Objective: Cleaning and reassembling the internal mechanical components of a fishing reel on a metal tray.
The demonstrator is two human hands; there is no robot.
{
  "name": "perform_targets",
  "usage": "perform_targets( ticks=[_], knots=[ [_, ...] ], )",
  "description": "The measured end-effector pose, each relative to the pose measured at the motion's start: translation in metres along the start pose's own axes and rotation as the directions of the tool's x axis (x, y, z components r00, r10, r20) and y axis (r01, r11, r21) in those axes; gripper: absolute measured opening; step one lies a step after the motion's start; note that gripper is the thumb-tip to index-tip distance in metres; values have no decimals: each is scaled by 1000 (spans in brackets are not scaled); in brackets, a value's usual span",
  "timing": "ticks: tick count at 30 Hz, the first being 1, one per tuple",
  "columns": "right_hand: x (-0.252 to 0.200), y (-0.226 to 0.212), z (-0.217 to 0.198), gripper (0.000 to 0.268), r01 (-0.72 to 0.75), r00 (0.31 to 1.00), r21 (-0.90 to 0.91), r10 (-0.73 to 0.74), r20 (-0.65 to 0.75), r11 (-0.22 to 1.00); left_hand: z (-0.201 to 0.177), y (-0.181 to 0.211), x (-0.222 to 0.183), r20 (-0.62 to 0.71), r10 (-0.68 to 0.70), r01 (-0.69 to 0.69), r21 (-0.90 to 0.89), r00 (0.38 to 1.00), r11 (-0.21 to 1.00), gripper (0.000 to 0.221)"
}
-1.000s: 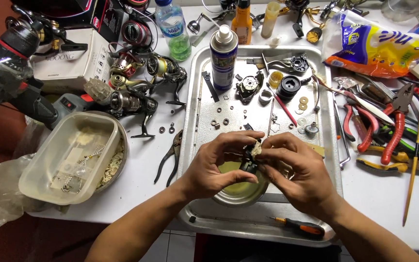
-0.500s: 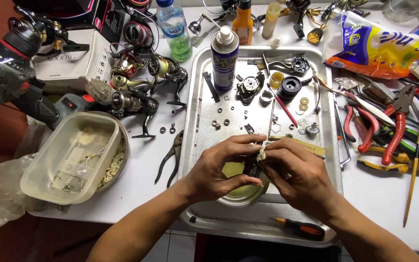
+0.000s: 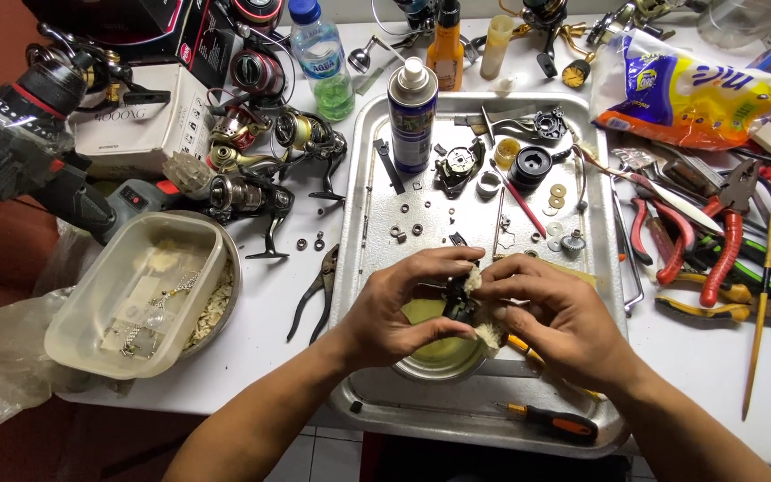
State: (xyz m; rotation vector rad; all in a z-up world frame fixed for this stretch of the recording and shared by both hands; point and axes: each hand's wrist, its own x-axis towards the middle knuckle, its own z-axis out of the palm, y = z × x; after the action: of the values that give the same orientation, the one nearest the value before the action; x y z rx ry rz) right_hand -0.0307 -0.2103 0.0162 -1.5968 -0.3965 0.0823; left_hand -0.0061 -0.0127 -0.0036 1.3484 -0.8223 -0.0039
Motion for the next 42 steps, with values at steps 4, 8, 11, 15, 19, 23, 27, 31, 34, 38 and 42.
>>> perform_targets(
  ticks=[4, 8, 11, 15, 19, 23, 27, 31, 34, 38, 42],
  knots=[
    [1, 7, 1, 13, -26, 1000, 6, 26, 6, 1000, 3, 2, -1, 20, 24, -25, 45, 1000, 999, 48],
    [1, 11, 2, 13, -85, 996, 75, 85, 5, 994, 3, 0, -3, 34, 37, -39, 81, 999, 996, 47],
    [4, 14, 2, 11, -62, 998, 72, 63, -4, 995, 2, 3, -2, 34, 31, -33, 81, 999, 996, 48],
    [3, 8, 0, 12, -81, 996, 122, 78, 29, 989, 2, -2, -3, 42, 37, -40, 74, 998, 996, 48],
    [1, 0, -2, 22, -144, 989, 236, 135, 53, 961, 1, 1, 0, 19, 22, -22, 26, 1000, 999, 48],
    [-2, -1, -3, 35, -202, 978, 305, 208, 12, 931, -3, 1, 2, 11, -32, 32, -88, 999, 996, 49],
    [7, 2, -3, 28, -158, 987, 157, 162, -12, 975, -3, 5, 8, 39, 13, -11, -46, 999, 999, 48],
    [21, -3, -10, 19, -98, 995, -11, 98, 14, 995, -8, 10, 20, 40, 31, -30, -26, 999, 999, 51],
    [33, -9, -21, 19, -89, 994, -12, 90, 55, 996, -14, 11, 34, 50, 19, -22, 60, 999, 998, 51],
    [44, -33, -21, 23, -52, 994, -147, 65, 83, 988, -21, -4, 44, 19, 5, -4, -21, 1000, 1000, 54],
    [55, -19, -22, 24, -117, 988, -63, 122, 94, 991, -22, -17, 42, 2, -37, 37, -69, 999, 997, 55]
  ],
)
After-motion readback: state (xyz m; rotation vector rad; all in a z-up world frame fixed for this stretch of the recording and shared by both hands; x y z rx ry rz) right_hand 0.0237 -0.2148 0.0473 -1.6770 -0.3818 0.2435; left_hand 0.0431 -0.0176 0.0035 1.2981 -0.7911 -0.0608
